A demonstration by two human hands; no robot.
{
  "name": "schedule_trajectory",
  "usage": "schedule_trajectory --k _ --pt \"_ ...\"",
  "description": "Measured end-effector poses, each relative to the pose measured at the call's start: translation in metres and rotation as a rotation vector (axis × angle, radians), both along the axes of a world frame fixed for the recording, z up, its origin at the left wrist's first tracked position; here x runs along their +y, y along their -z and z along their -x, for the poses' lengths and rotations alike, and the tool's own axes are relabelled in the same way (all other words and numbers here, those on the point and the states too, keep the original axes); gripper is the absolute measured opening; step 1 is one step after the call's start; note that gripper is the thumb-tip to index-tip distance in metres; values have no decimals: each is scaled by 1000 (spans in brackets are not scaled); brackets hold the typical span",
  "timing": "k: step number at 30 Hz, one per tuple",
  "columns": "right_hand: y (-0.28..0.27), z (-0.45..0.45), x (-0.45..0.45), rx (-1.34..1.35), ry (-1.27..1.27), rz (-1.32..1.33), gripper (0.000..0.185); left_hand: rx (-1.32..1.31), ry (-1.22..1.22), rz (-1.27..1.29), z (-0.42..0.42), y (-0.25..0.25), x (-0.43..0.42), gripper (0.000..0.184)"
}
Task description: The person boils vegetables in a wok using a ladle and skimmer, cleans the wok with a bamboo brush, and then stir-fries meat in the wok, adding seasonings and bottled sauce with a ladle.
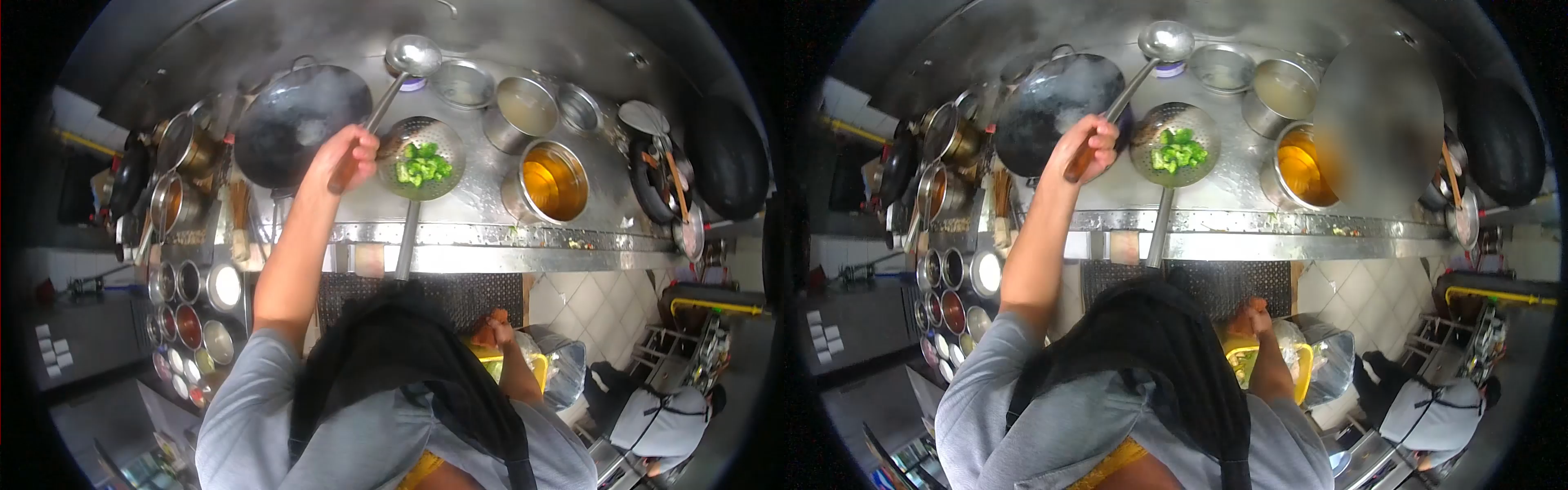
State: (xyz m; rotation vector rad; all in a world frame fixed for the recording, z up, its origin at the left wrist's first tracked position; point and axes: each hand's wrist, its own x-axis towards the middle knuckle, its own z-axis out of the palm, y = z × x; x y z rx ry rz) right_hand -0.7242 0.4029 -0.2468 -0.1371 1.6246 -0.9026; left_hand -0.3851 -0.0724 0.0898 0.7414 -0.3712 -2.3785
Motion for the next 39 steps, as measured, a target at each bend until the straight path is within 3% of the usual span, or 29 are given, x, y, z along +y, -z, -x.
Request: schedule_trajectory --k 2,7,9,10,13,16,19,24,28,30,33,35,39 --pt "27 1 19 16 -37 11 47 -193 -95 68 -38 -11 29 22" --pt "4 -18 8 115 -240 -202 49 -672 -120 314 -137 -4 100 75" --pt "63 -7 27 94 -319 -180 49 -1115 -9 514 -168 -9 134 74" --pt "117 9 40 69 -361 -192 46 -1267 7 576 -185 -8 152 73" --pt "103 -4 0 182 -535 -255 43 -1526 6 619 -237 15 207 75" --pt "52 -45 -41 8 -460 -151 40 -1511 -172 608 -274 20 282 73" --pt "12 -93 -74 39 -498 -149 40 -1235 -321 363 -308 13 363 75" --pt "6 -166 -87 100 -607 -99 31 -1095 -516 119 -366 -6 504 80" --pt "-1 -216 -77 180 -716 -125 27 -1193 -575 -64 -401 -23 587 79" --pt "-14 -243 -73 69 -730 -167 25 -1290 -564 -118 -413 -24 611 78" --pt "-59 -283 -67 124 -889 -107 25 -1289 -593 -150 -429 -6 634 77" --pt "-34 -281 -64 91 -856 -81 24 -1350 -542 -151 -440 3 640 76" --pt "-41 -291 -72 154 -852 -85 22 -1351 -503 -130 -454 12 641 75"
